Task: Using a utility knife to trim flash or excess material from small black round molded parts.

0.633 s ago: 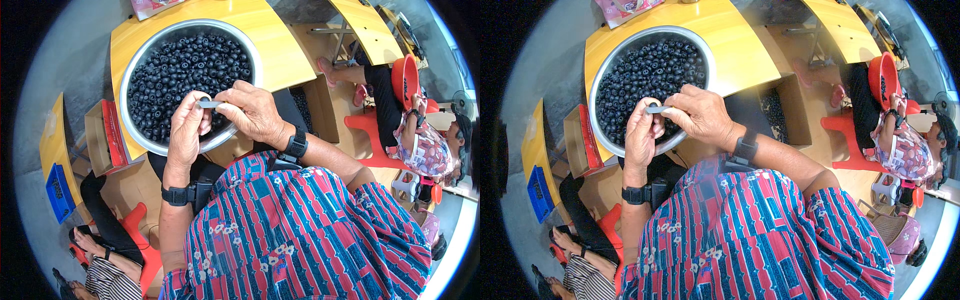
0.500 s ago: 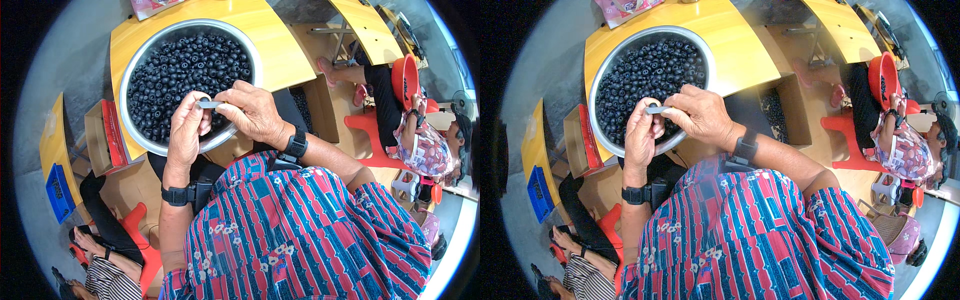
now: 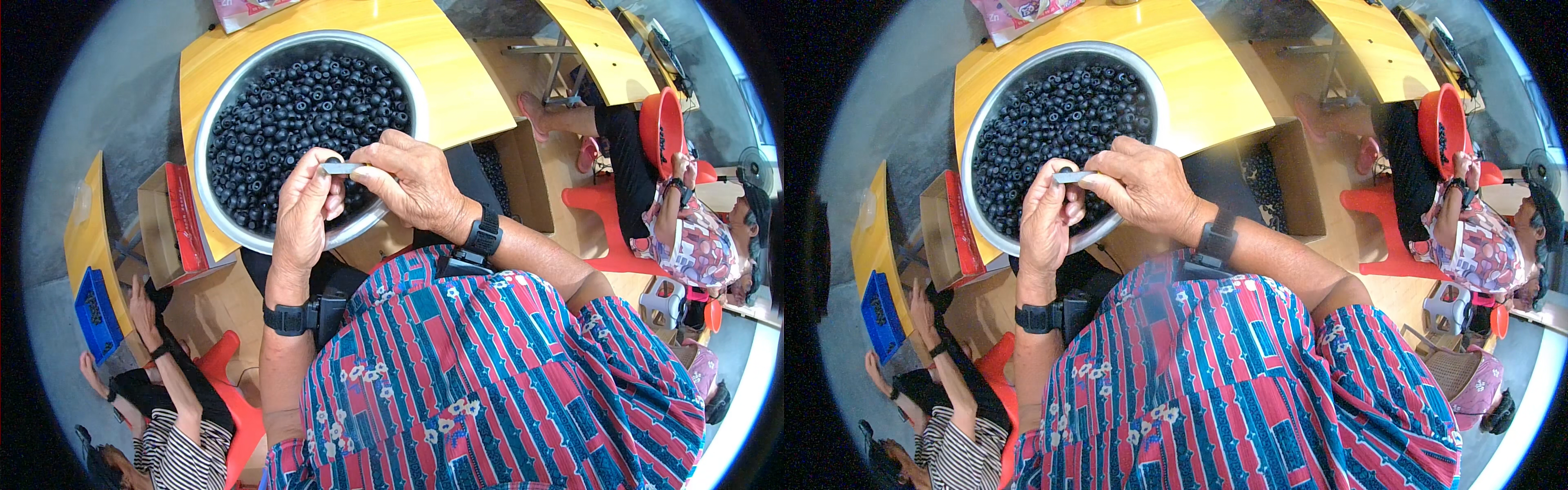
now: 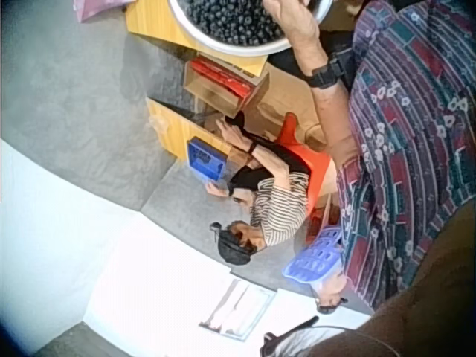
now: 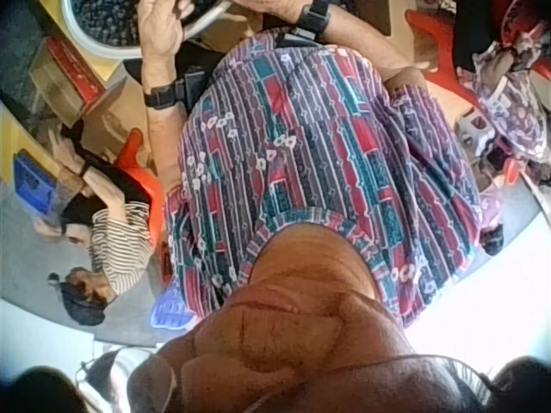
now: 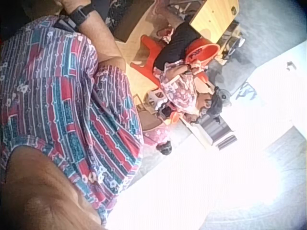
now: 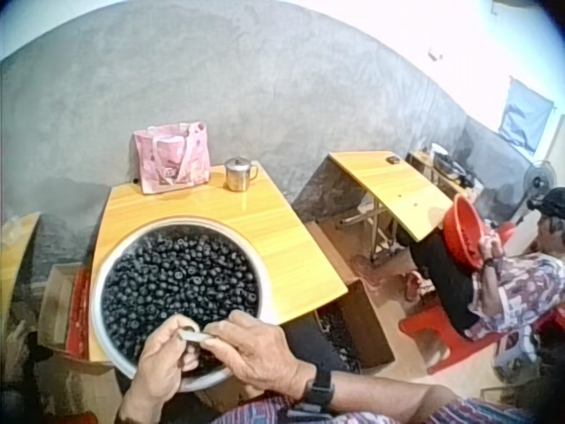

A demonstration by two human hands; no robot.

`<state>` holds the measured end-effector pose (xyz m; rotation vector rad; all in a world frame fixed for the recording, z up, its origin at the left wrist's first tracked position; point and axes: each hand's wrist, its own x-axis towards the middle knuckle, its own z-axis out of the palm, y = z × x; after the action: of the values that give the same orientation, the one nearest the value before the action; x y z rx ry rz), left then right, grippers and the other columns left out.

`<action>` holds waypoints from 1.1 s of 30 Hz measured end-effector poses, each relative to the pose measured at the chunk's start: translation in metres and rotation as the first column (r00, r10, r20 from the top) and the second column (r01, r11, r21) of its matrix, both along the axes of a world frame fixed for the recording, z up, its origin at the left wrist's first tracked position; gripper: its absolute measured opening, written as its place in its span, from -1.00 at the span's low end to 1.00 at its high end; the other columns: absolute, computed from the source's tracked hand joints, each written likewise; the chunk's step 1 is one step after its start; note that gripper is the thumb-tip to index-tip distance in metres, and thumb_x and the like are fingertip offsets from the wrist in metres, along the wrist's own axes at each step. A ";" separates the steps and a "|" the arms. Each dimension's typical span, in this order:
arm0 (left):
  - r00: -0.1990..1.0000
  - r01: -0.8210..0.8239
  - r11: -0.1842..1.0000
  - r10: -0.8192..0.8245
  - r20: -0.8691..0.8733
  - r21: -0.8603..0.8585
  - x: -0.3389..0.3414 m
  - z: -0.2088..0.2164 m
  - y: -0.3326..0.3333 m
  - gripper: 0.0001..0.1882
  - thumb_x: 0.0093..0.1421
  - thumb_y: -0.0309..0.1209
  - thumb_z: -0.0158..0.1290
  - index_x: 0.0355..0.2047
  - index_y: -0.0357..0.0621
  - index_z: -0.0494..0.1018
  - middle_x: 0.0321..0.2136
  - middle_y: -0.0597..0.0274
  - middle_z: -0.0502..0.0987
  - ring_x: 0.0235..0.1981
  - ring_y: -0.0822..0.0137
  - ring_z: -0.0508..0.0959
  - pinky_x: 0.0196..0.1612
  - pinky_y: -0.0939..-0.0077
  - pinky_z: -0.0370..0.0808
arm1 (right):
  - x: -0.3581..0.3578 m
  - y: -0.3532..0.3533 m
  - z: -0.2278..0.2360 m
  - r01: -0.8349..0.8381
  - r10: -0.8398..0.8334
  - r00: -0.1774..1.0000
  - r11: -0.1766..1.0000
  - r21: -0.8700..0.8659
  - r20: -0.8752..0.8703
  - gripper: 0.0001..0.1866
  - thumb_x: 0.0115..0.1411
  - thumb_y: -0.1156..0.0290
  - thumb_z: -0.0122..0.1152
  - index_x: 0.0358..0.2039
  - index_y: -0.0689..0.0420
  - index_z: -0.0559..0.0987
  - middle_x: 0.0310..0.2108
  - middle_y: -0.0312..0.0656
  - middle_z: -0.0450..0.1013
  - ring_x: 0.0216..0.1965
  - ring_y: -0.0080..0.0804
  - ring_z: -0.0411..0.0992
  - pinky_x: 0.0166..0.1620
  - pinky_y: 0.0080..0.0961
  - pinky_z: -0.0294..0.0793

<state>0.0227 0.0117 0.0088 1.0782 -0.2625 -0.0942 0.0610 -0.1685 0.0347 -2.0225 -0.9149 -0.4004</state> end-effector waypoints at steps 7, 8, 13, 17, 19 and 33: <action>1.000 -0.023 0.999 0.023 0.001 -0.026 0.000 0.001 -0.001 -0.74 0.40 -0.22 -0.12 -0.20 -0.16 0.37 -0.44 0.44 0.27 -0.53 0.67 0.19 -0.52 0.81 0.14 | 0.009 0.006 -0.006 0.055 -0.049 0.996 0.995 0.081 -0.071 -0.80 0.21 0.26 0.20 -0.33 0.12 0.62 -0.55 -0.14 0.44 -0.47 -0.15 0.44 -0.39 -0.31 0.43; 1.000 -0.020 1.000 0.020 -0.011 -0.024 0.000 0.003 -0.002 -0.75 0.40 -0.21 -0.12 -0.20 -0.14 0.35 -0.45 0.44 0.27 -0.53 0.64 0.20 -0.51 0.79 0.14 | 0.010 0.006 -0.009 0.029 -0.016 0.996 0.987 0.158 -0.083 -0.81 0.20 0.29 0.21 -0.29 0.12 0.63 -0.55 -0.14 0.44 -0.47 -0.18 0.44 -0.39 -0.34 0.42; 0.999 -0.032 0.999 0.031 -0.011 -0.033 0.000 -0.001 -0.001 -0.74 0.40 -0.22 -0.12 -0.17 -0.17 0.39 -0.47 0.48 0.28 -0.54 0.68 0.19 -0.52 0.82 0.15 | 0.003 0.005 0.002 -0.059 0.087 0.992 0.958 0.281 -0.087 -0.75 0.14 0.34 0.28 -0.16 0.08 0.64 -0.54 -0.17 0.43 -0.49 -0.28 0.41 -0.39 -0.40 0.41; 0.996 -0.083 0.996 0.081 -0.047 -0.038 0.001 -0.003 -0.005 -0.73 0.40 -0.23 -0.11 -0.11 -0.17 0.40 -0.48 0.51 0.29 -0.54 0.71 0.22 -0.52 0.84 0.18 | 0.000 0.007 0.004 -0.078 0.082 0.996 0.988 0.134 -0.025 -0.68 0.08 0.37 0.32 -0.10 -0.01 0.64 -0.56 -0.21 0.39 -0.51 -0.33 0.38 -0.41 -0.44 0.41; 0.995 -0.093 0.994 0.091 -0.047 -0.055 0.002 -0.005 -0.005 -0.72 0.40 -0.23 -0.11 -0.09 -0.17 0.40 -0.48 0.51 0.29 -0.54 0.72 0.22 -0.52 0.85 0.19 | 0.000 0.007 0.005 -0.028 0.027 0.998 0.999 0.031 0.049 -0.60 0.03 0.40 0.33 -0.05 -0.04 0.61 -0.58 -0.22 0.35 -0.52 -0.30 0.40 -0.45 -0.42 0.42; 0.988 -0.141 0.990 0.141 -0.054 0.006 0.007 -0.009 -0.009 -0.75 0.40 -0.22 -0.12 -0.19 -0.13 0.41 -0.55 0.53 0.27 -0.59 0.72 0.20 -0.58 0.84 0.15 | -0.004 0.001 0.000 0.021 0.024 0.948 0.990 -0.136 0.317 -0.44 -0.11 0.44 0.33 0.01 -0.06 0.56 -0.56 -0.30 0.31 -0.54 -0.35 0.41 -0.48 -0.40 0.45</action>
<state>0.0299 0.0026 -0.0002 1.0916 -0.1363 0.0033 0.0570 -0.1676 0.0347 -2.1189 -1.1674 -0.6947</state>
